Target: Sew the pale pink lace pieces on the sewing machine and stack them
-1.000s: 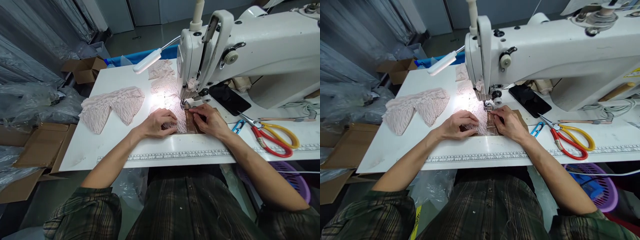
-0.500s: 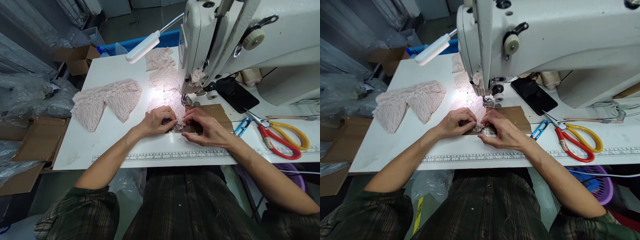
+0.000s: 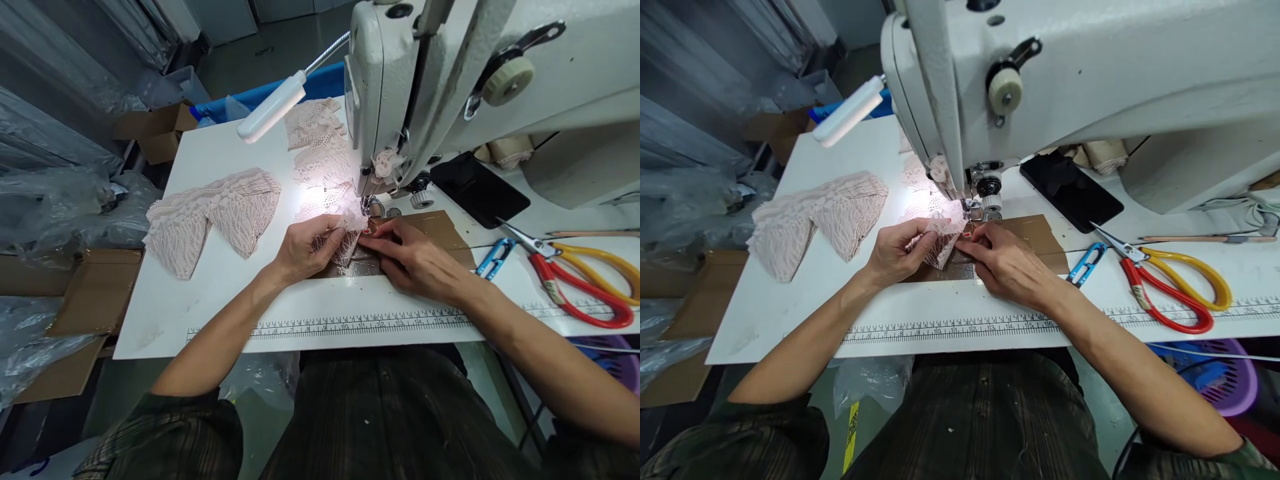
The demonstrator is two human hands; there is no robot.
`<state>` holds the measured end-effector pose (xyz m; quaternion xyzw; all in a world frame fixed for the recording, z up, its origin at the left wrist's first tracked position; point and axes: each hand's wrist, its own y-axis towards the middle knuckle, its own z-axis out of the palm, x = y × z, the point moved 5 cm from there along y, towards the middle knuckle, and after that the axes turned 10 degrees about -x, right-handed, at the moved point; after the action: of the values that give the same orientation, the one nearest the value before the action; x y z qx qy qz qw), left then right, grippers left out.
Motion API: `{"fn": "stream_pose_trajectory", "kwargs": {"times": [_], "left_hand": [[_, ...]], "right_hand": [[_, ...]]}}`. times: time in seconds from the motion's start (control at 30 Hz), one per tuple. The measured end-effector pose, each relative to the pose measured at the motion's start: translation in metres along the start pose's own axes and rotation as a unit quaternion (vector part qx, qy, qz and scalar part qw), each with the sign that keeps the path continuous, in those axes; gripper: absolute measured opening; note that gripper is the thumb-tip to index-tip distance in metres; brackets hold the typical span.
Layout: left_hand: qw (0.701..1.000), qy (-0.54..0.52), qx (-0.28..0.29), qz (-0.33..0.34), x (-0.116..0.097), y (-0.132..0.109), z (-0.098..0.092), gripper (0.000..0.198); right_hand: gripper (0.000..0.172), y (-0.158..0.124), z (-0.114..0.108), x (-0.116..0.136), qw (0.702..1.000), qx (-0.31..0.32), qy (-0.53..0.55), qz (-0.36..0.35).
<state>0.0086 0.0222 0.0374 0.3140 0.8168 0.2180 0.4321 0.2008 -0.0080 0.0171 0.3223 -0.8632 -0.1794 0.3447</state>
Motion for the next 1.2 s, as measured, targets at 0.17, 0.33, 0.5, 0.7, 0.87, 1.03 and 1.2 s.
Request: {"fn": "stream_pose_trajectory", "kwargs": {"times": [0.17, 0.33, 0.5, 0.7, 0.87, 1.03, 1.2], "left_hand": [[1.000, 0.005, 0.013, 0.016, 0.000, 0.000, 0.002, 0.020], [1.000, -0.008, -0.002, -0.020, 0.004, 0.002, 0.001, 0.025], [0.999, 0.001, -0.014, -0.033, 0.006, 0.001, -0.001, 0.017], [0.981, 0.063, 0.049, 0.174, -0.008, -0.006, 0.013, 0.010], [0.960, 0.098, 0.091, 0.246, -0.013, -0.009, 0.022, 0.002], [0.949, 0.122, 0.094, 0.276, -0.019, -0.010, 0.018, 0.005], [0.938, 0.135, 0.104, 0.302, -0.025, -0.010, 0.018, 0.005]], "right_hand": [[0.051, -0.001, 0.002, 0.000, 0.999, 0.006, -0.033, 0.002], [0.042, 0.001, -0.002, 0.005, 0.999, -0.005, -0.024, -0.022], [0.032, 0.001, 0.001, 0.006, 0.997, 0.021, -0.033, -0.065], [0.037, 0.001, -0.003, 0.005, 0.998, 0.035, -0.003, -0.043], [0.033, 0.016, -0.019, -0.014, 0.992, 0.102, 0.071, 0.022], [0.043, 0.025, -0.017, -0.040, 0.994, 0.085, -0.025, 0.067], [0.042, 0.013, -0.004, -0.041, 0.999, 0.022, -0.031, 0.001]]}}
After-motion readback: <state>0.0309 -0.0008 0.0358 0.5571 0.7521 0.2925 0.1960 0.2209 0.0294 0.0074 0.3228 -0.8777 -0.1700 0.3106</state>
